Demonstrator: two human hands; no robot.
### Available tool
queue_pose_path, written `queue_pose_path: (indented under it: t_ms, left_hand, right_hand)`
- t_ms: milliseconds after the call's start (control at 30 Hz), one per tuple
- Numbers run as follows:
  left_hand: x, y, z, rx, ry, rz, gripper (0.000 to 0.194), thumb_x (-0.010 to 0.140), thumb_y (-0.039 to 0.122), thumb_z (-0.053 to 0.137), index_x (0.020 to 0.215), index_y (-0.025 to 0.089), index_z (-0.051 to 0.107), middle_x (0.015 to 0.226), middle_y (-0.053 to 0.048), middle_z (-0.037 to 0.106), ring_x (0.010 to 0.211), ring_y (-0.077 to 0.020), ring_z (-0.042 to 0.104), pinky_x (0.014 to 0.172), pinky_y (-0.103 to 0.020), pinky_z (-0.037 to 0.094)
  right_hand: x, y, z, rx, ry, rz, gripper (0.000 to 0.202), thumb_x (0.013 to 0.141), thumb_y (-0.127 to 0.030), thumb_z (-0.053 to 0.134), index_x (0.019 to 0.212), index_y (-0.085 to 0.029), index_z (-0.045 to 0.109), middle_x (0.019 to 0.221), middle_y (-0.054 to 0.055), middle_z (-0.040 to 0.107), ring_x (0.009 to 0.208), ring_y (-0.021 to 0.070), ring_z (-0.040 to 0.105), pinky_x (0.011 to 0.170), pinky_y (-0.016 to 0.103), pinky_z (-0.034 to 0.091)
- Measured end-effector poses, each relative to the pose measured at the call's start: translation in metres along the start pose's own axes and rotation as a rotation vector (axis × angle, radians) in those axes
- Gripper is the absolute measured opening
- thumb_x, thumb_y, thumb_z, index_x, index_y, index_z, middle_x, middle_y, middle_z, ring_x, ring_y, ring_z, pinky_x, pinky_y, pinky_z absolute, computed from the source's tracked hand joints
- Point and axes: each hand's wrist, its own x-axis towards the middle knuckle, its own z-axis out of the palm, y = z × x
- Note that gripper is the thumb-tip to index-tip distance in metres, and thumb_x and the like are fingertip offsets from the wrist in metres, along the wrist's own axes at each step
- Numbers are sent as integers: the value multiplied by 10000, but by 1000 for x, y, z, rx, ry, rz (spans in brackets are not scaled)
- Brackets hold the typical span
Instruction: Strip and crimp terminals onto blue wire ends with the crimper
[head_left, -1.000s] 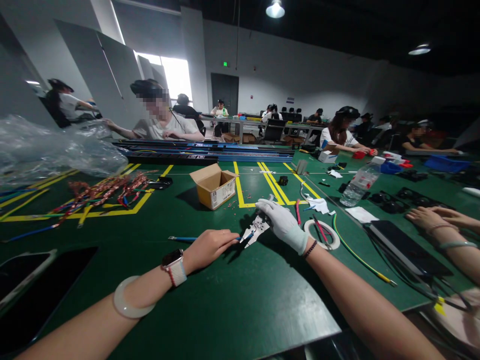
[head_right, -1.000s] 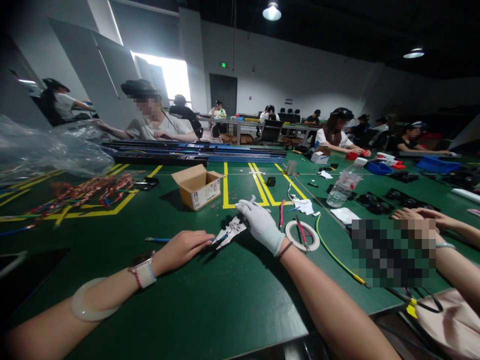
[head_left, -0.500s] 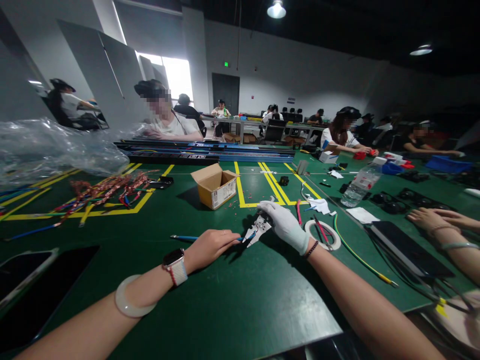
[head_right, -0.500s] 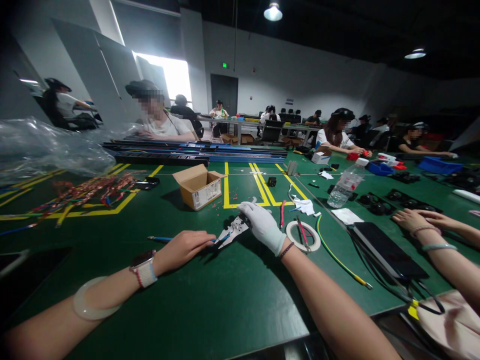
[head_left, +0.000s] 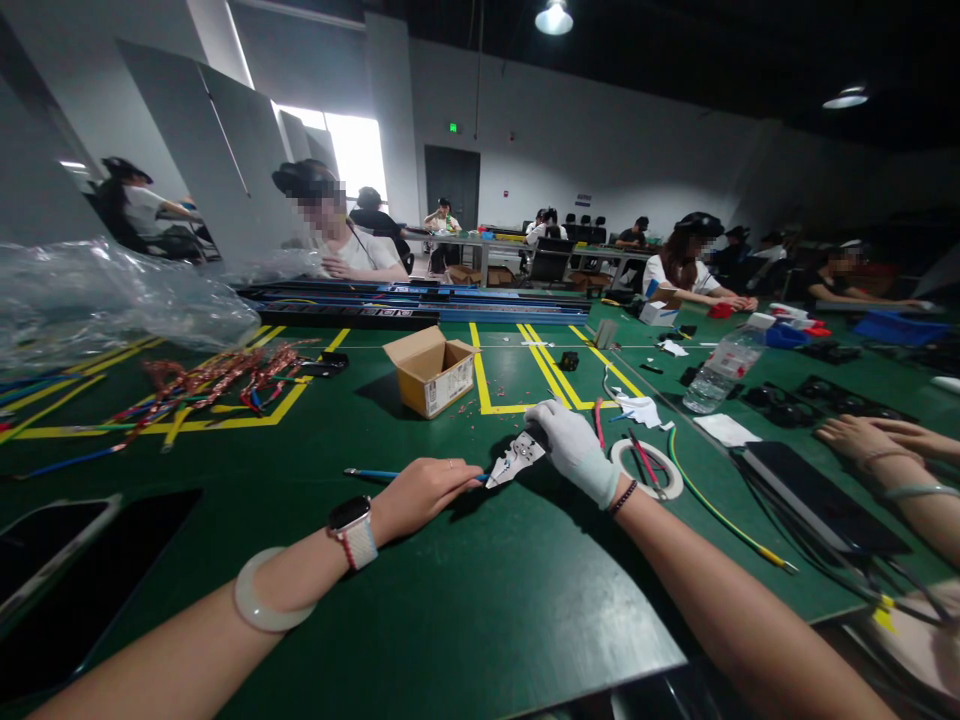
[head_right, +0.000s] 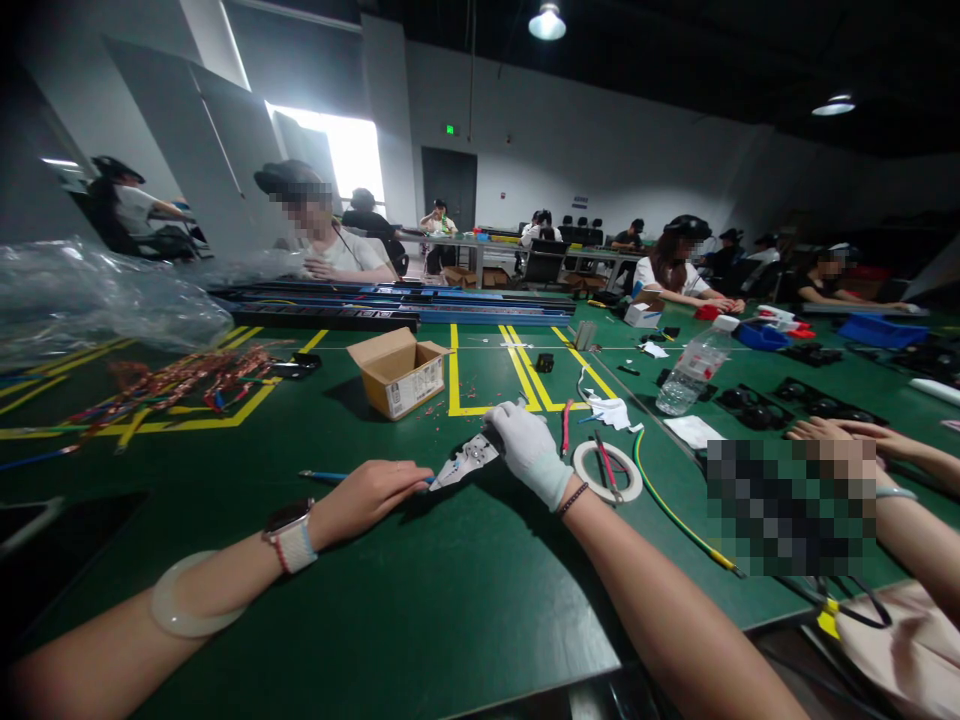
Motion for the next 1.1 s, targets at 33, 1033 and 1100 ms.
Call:
queue_pose_path:
  t_ms: [33,1033,1100]
  left_hand:
    - [0,0,0,3,1,3,404,1015,362,274,1066,154,616,851,-55,657,755,-153,617,672,-248,437]
    - [0,1,0,28,4,37,418,1015,362,271,1069,139,621,875,-66,676,786,-158,635,691,-248,450]
    - [0,1,0,25,-2,40,419,1017,354,266,1072,142,622,866,-63,672,777,-156,634,681,-246,450]
  right_hand:
    - [0,1,1,40,27,-30,217,913,-179,470,1096,-149,584,1077,118,620,985,210,590,860,332,469]
    - [-1,8,4,99,107,-34,156,891,-150,510,1030,-161,581,1013,91,621,932,190,575,823,300,440]
    - [-2,12,6,134,145,-13,215,853,-89,516,1044,-173,570,1024,82,617,923,181,572,821,293,440]
